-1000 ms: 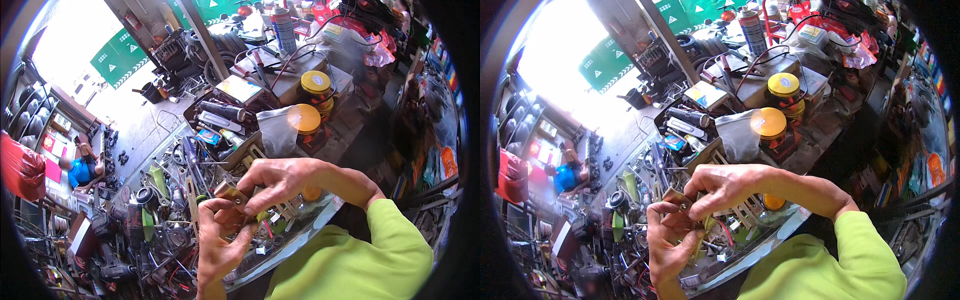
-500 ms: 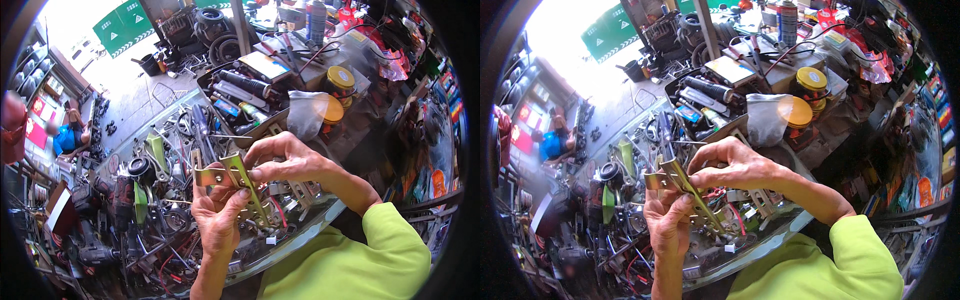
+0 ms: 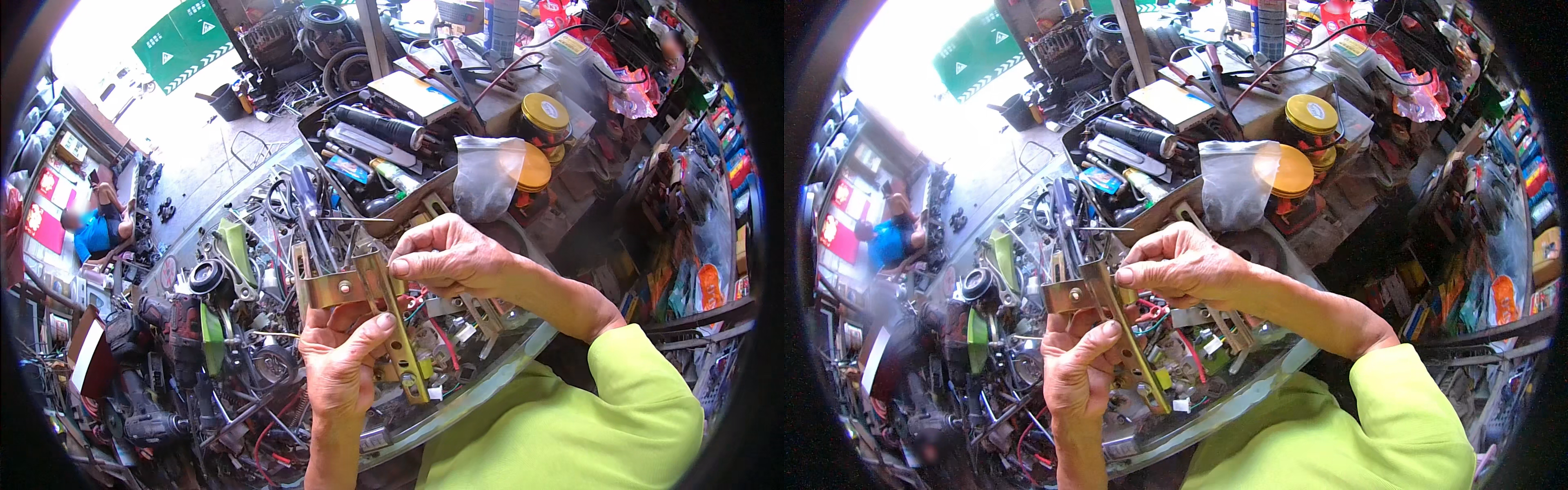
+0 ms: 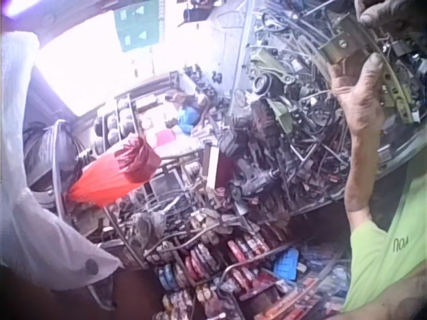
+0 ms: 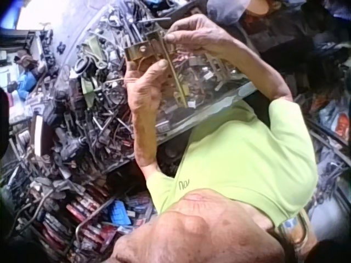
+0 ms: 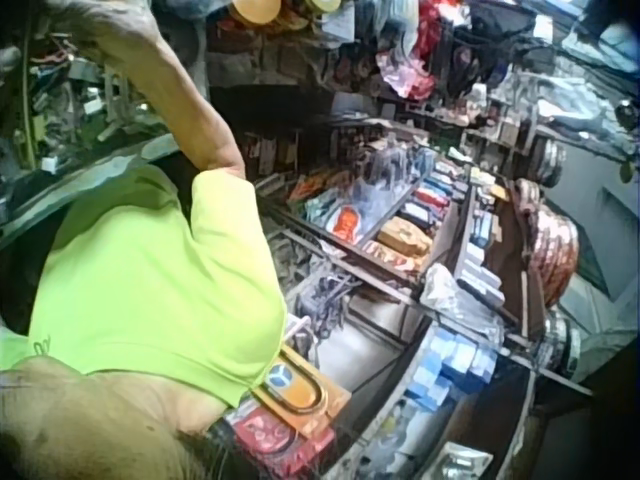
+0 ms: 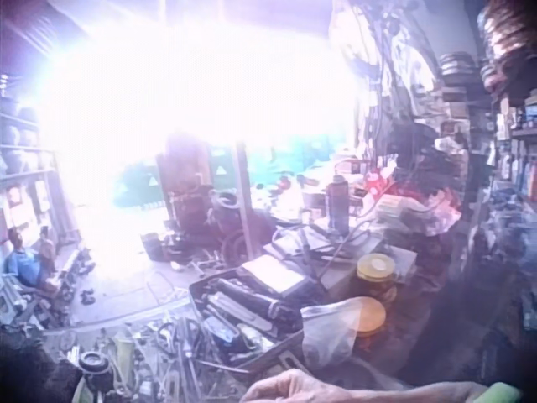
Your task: The person assembles a metal bracket by inserting a bolt and tightening it with a wrench. They repeatedly adjust the bolt and reposition the bracket while working at a cluttered workbench.
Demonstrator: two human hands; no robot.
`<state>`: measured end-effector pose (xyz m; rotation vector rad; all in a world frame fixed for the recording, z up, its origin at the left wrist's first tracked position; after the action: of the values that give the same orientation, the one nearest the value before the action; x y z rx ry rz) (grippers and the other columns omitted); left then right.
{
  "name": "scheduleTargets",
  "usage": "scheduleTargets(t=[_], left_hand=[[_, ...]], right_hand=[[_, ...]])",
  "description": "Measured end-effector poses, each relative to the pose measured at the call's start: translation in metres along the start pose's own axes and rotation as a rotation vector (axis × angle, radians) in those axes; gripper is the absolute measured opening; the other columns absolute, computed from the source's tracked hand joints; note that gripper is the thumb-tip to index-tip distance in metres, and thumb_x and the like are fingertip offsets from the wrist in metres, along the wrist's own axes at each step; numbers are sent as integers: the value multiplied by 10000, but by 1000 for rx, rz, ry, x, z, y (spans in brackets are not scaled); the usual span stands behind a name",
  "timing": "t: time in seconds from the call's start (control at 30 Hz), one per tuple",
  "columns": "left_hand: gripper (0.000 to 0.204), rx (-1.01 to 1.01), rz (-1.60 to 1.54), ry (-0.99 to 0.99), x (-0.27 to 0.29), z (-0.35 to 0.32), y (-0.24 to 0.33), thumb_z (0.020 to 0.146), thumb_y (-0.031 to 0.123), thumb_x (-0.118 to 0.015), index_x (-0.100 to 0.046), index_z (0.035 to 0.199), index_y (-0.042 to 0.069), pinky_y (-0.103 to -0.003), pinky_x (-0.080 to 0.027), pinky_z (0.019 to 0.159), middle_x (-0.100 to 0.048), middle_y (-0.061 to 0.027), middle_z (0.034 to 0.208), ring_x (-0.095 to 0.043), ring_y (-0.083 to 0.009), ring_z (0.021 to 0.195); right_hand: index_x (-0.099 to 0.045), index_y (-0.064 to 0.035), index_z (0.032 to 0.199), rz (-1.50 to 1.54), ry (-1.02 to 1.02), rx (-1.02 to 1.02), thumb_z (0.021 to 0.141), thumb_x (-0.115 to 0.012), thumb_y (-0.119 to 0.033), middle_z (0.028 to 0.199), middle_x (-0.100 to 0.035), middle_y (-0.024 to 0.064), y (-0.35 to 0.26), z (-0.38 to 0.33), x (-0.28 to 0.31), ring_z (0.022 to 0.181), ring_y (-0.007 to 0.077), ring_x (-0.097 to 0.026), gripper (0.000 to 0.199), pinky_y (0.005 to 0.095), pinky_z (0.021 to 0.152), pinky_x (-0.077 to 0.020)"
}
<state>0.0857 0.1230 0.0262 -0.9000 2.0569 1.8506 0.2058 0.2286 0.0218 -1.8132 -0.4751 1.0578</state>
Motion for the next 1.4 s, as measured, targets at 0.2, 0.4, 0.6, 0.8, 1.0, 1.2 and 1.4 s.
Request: scheduleTargets(t=[0.2, 0.4, 0.6, 0.8, 1.0, 1.2, 1.4], left_hand=[[484, 46, -39, 5, -3, 2, -6, 802, -95, -629, -514, 1257, 23, -379, -583, 826, -648, -138, 1117, -671, -269, 968], [369, 119, -38, 15, 2, 0, -17, 822, -84, -612, -572, 1184, -21, -390, -586, 823, -663, -145, 1086, -677, -271, 958], [306, 146, -104, 64, 8, 0, -25, 838, -74, -604, -600, 1139, -23, -403, -588, 824, -669, -147, 1064, -679, -255, 938], [300, 123, -135, 71, 2, 1, -22, 840, -68, -609, -610, 1132, 2, -393, -591, 812, -675, -117, 1045, -682, -235, 918], [302, 121, -111, 108, 5, 1, -25, 825, -80, -637, -623, 1113, 10, -345, -581, 817, -683, -111, 1024, -681, -210, 913], [318, 69, -110, 94, 5, -1, -29, 813, -90, -662, -627, 1117, -1, -298, -559, 822, -687, -113, 1036, -673, -192, 928], [342, 110, -191, -13, -1, 3, -34, 861, -65, -571, -585, 1196, 0, -391, -543, 899, -654, -137, 1121, -647, -255, 1029]], right_hand=[[-660, -53, 869, 24, -34, -49, 908, -679, -309, 577, -459, -78, 9, -1, -2, 460, 4, -329, 259, 199, 398, -226], [-663, -45, 862, 61, 9, -6, 898, -689, -281, 628, -541, -37, 12, 2, 7, 452, 13, -376, 241, 190, 385, -252], [-675, -45, 880, -184, -5, 58, 886, -709, -253, 702, -624, -27, 6, 3, 2, 491, -4, -422, 211, 177, 411, -285], [-684, -40, 912, -184, -7, 58, 879, -719, -257, 742, -635, -41, 4, 2, 0, 629, -9, -498, 222, 171, 518, -364], [-677, -9, 925, -275, 30, 76, 911, -676, -275, 755, -605, -37, 7, 2, -3, 716, 24, -505, 266, 219, 618, -424], [-657, -17, 901, -477, 58, 148, 876, -711, -264, 719, -568, -43, 3, 0, -5, 674, 25, -476, 254, 221, 579, -398], [-662, -5, 920, -306, 106, 146, 850, -738, -183, 800, -648, -19, 9, 3, 10, 729, 6, -527, 206, 190, 632, -447]])
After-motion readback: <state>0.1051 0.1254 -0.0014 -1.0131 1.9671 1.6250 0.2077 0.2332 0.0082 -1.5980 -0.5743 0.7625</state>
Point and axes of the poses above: each hand's wrist, its own z-axis towards the middle knuckle, its own x-axis out of the back of the hand, y = z × x, the point moved 6 cm from there along z, towards the middle knuckle
